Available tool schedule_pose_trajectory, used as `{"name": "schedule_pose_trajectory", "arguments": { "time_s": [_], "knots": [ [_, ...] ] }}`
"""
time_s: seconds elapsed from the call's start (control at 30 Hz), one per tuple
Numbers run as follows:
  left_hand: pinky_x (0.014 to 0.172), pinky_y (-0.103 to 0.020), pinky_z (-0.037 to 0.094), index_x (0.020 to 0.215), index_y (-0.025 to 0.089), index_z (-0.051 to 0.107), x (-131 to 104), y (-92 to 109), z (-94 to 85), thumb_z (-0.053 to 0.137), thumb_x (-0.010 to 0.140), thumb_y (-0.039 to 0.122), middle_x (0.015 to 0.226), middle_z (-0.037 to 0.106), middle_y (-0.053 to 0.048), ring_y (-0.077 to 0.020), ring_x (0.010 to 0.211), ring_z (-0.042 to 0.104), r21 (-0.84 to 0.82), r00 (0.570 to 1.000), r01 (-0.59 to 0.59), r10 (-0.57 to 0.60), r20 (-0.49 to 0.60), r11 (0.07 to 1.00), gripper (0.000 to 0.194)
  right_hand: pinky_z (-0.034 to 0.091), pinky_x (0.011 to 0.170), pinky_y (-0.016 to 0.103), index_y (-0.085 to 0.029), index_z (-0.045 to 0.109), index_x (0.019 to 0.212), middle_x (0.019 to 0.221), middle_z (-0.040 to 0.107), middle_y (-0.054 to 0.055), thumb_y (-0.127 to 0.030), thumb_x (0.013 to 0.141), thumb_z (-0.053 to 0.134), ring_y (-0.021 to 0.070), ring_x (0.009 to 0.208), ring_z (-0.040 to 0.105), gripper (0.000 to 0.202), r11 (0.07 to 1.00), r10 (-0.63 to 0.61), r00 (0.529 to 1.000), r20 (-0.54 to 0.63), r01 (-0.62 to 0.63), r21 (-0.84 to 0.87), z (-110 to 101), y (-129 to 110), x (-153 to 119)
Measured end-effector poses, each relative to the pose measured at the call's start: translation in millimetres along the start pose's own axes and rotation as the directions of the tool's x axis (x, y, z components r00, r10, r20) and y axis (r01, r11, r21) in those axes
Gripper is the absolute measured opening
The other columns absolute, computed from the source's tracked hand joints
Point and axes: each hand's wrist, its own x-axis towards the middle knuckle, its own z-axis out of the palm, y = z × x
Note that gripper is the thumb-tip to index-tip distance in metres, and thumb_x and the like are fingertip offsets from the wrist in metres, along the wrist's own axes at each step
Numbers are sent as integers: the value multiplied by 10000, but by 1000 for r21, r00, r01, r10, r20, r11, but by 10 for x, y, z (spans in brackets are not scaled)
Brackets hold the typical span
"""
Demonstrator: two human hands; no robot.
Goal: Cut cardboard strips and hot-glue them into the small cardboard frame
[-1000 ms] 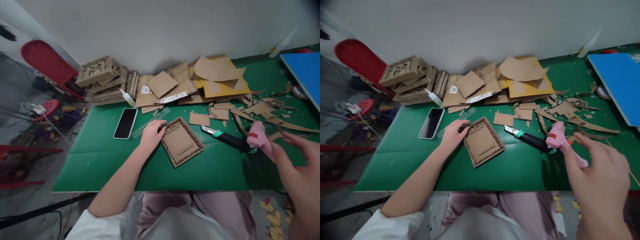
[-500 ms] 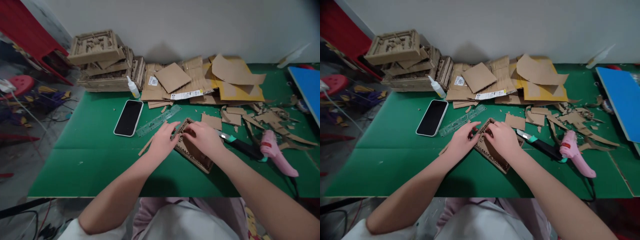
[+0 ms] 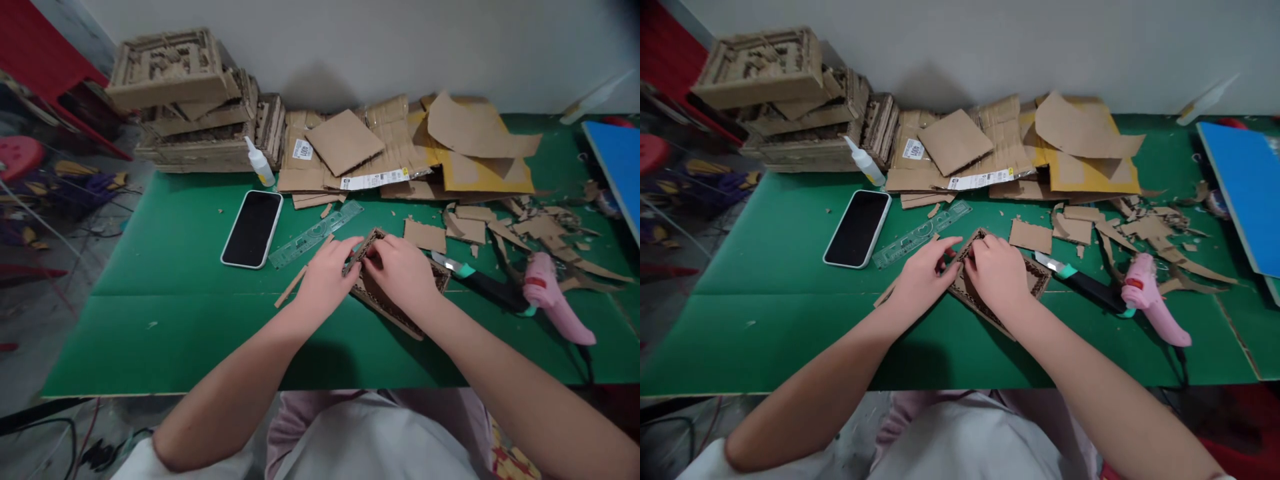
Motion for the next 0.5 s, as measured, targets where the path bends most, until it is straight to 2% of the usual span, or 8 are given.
{"name": "schedule_pose_trajectory", "arguments": {
  "time_s": [0.33, 0.4, 0.5],
  "knots": [
    [787, -317, 477, 1185, 199, 527, 2, -7, 1, 526, 805, 158, 919, 611, -52, -174, 844, 568, 1, 1000, 1, -1, 13, 1000, 382, 410, 648, 346, -167, 555, 755, 779, 580, 92, -243, 825, 484, 241, 770, 548, 126, 997, 0, 1000, -26, 2, 72, 9, 19, -9],
    [792, -320, 477, 1181, 188, 529, 0, 1, -8, 532, 806, 165, 923, 616, -59, -181, 864, 571, -2, 1000, -9, 9, 8, 1000, 376, 422, 666, 341, -170, 550, 757, 786, 579, 82, -228, 816, 500, 231, 778, 548, 97, 989, 5, 999, -33, 0, 150, -38, 45, -16],
    [818, -335, 470, 1128, 190, 561, -5, 48, -35, 557, 804, 189, 940, 635, -61, -190, 898, 578, -48, 999, -38, 36, -40, 998, 323, 438, 632, 296, -186, 546, 755, 781, 575, 40, -222, 801, 539, 175, 720, 553, 58, 915, 43, 999, 2, -41, 402, -164, 85, -41]
  ]
}}
